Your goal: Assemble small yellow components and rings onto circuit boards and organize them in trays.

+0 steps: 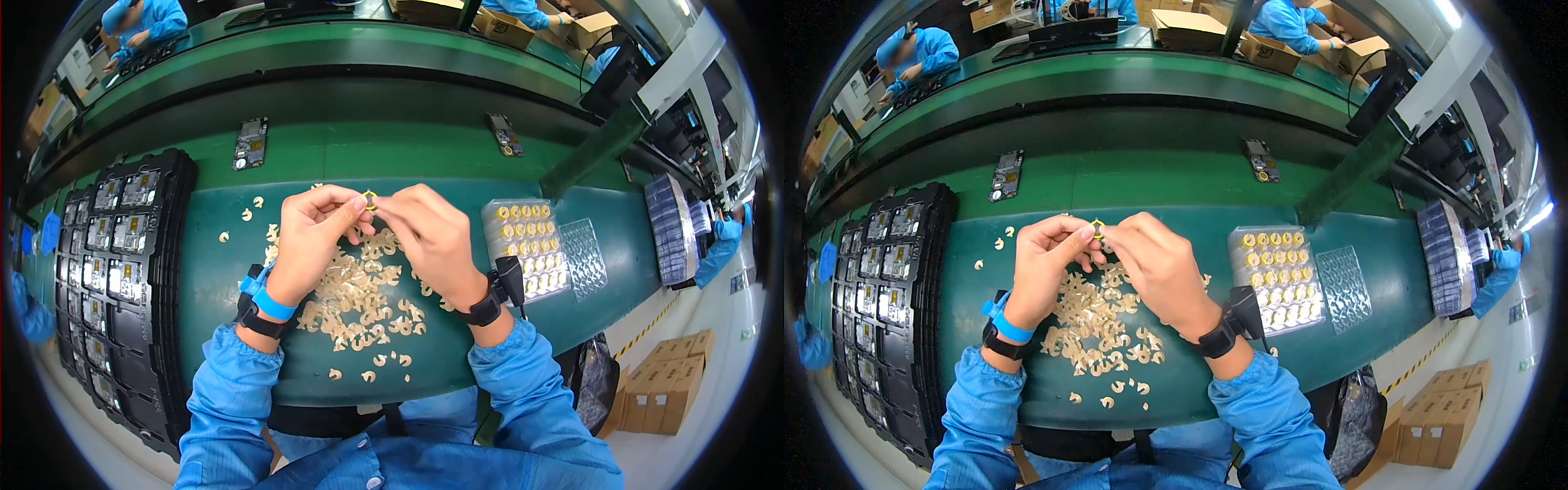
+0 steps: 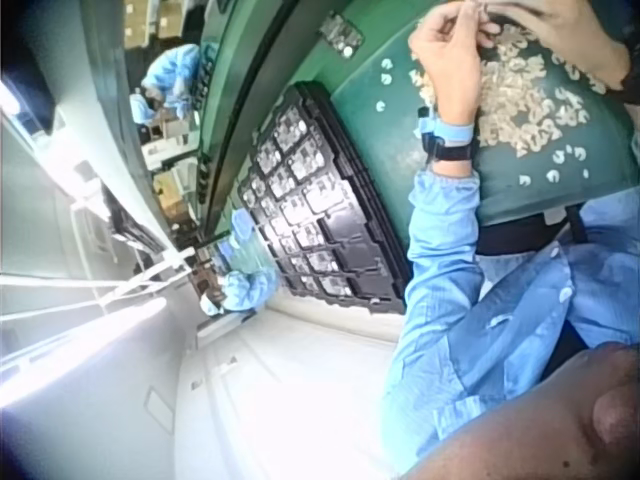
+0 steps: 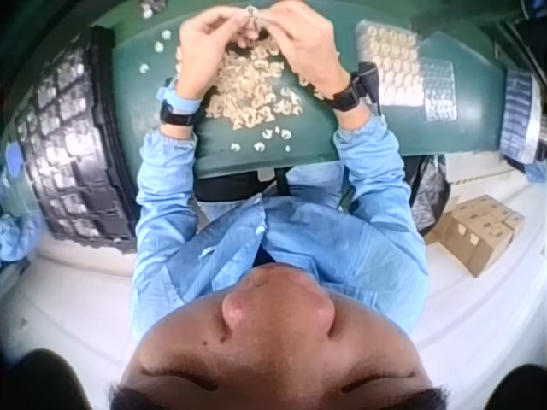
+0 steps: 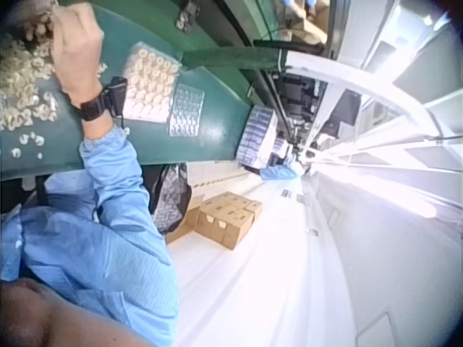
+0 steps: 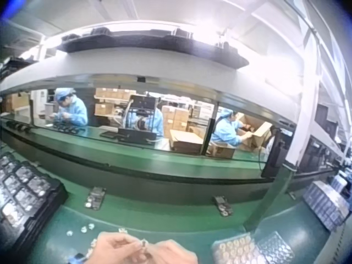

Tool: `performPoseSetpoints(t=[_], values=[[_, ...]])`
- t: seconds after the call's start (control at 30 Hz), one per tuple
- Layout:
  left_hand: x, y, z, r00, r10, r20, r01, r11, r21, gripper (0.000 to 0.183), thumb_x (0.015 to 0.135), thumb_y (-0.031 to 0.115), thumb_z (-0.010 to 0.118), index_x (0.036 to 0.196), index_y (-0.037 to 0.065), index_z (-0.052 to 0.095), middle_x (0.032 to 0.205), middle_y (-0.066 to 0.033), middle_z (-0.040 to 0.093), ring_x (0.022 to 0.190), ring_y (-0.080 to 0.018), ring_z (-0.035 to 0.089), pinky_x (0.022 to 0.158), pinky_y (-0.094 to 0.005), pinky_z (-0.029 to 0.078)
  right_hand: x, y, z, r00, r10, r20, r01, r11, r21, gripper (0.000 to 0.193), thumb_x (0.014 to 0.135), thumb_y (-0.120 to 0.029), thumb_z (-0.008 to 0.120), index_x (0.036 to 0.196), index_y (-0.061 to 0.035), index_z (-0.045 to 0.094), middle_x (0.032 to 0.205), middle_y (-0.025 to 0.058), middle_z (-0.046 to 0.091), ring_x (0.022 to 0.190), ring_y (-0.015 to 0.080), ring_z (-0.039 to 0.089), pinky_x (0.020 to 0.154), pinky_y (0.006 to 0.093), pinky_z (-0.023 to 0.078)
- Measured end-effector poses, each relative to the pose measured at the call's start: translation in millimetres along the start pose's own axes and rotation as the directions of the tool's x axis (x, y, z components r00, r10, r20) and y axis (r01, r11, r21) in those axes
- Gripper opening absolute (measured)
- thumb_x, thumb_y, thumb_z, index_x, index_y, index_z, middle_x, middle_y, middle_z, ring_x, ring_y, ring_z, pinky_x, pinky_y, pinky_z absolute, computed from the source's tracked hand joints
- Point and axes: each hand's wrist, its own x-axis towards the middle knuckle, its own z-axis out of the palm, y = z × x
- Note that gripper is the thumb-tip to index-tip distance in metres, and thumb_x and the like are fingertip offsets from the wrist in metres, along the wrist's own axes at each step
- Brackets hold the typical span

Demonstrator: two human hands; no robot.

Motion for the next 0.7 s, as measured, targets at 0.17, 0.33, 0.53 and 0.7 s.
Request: performPoseSetpoints(t=[0.17, 0.33, 0.53, 0.7], values=[[1, -1, 5, 1.0, 0.024, 0.016, -0.024, 0.999, 0.025, 0.016, 0.099, 0.01, 0.067, 0.102, -0.004, 0.072, 0.088, -0.0079, 0.074, 0.075, -0.0124, 0.071, 0.063, -0.0238, 0.054, -2, 2, 0, 0.908, 0.414, 0.065, -0.414, 0.865, 0.282, 0.016, 0.092, -0.006, 0.073, 0.103, 0.0043, 0.071, 0.084, 0.0071, 0.069, 0.068, 0.0079, 0.063, 0.06, 0.0237, 0.05], [1, 1, 7, 0.999, 0.035, 0.037, -0.037, 0.998, 0.057, 0.02, 0.098, 0.009, 0.065, 0.111, -0.006, 0.07, 0.091, -0.0102, 0.074, 0.074, -0.0134, 0.07, 0.063, -0.0244, 0.054, 7, -15, -8, 0.806, 0.588, 0.061, -0.554, 0.715, 0.426, 0.01, 0.095, -0.006, 0.069, 0.097, 0.0032, 0.068, 0.083, 0.0027, 0.068, 0.073, 0.0052, 0.062, 0.061, 0.0224, 0.05], [6, -8, -5, 0.988, 0.067, -0.139, -0.064, 0.998, 0.028, 0.023, 0.101, 0.011, 0.063, 0.116, -0.005, 0.068, 0.09, -0.0112, 0.072, 0.069, -0.0148, 0.069, 0.061, -0.0249, 0.054, 70, 51, -100, 0.837, 0.546, -0.032, -0.538, 0.812, -0.228, 0.021, 0.093, -0.018, 0.069, 0.102, 0.0006, 0.066, 0.074, 0.0127, 0.068, 0.062, 0.0225, 0.066, 0.06, 0.0336, 0.052], [3, -22, -7, 0.99, 0.041, -0.136, -0.035, 0.998, 0.042, 0.018, 0.1, 0.011, 0.063, 0.106, -0.005, 0.069, 0.085, -0.0092, 0.071, 0.071, -0.0137, 0.07, 0.06, -0.0238, 0.053, 67, 206, -139, 0.668, 0.727, -0.158, -0.593, 0.392, -0.704, 0.081, 0.085, -0.029, 0.077, 0.152, -0.0091, 0.036, 0.124, 0.0302, 0.065, 0.117, 0.0459, 0.063, 0.101, 0.0491, 0.051]])
